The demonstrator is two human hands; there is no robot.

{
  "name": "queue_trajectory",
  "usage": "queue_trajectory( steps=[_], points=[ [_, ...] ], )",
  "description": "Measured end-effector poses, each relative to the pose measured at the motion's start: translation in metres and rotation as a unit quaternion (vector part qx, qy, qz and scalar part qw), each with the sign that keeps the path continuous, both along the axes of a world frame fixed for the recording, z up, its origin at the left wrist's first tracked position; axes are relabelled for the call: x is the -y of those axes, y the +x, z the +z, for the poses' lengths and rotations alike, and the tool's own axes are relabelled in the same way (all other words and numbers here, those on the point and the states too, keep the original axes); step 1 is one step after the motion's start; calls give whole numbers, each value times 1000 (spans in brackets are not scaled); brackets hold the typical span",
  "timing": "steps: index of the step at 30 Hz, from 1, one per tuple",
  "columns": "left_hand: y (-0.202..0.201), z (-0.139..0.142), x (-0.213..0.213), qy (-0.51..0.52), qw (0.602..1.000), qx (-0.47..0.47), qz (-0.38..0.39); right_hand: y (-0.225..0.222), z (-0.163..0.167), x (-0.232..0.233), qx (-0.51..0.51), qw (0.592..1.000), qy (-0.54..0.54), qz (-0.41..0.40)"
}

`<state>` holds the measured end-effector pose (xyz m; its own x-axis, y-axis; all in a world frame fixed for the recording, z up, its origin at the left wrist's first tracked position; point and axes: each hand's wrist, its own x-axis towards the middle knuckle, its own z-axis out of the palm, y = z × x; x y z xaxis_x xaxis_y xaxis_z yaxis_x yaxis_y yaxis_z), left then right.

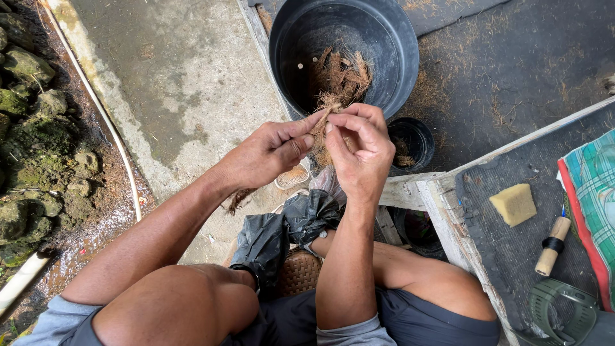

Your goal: The person sits on a step and presses and shapes coconut coir fiber around the inside of a plastic plant pot to form a liner, then tears and teases apart clumps of coir fiber by hand, placing pieces into the pot.

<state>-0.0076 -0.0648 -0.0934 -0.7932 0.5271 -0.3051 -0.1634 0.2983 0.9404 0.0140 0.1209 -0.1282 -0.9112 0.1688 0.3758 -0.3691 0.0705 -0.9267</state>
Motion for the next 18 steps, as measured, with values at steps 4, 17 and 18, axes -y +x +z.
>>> queue_trajectory(
  steps=[4, 17, 18],
  points=[
    [-3, -1, 0, 128, 991, 40, 18, 0, -1, 1, 15, 996, -54, 70],
    [-4, 0, 0, 80, 996, 31, 20, -3, -11, 0, 45, 992, -95, 66],
    [-4, 1, -1, 80, 996, 25, 17, -3, -12, 1, 47, 993, -89, 60]
  ],
)
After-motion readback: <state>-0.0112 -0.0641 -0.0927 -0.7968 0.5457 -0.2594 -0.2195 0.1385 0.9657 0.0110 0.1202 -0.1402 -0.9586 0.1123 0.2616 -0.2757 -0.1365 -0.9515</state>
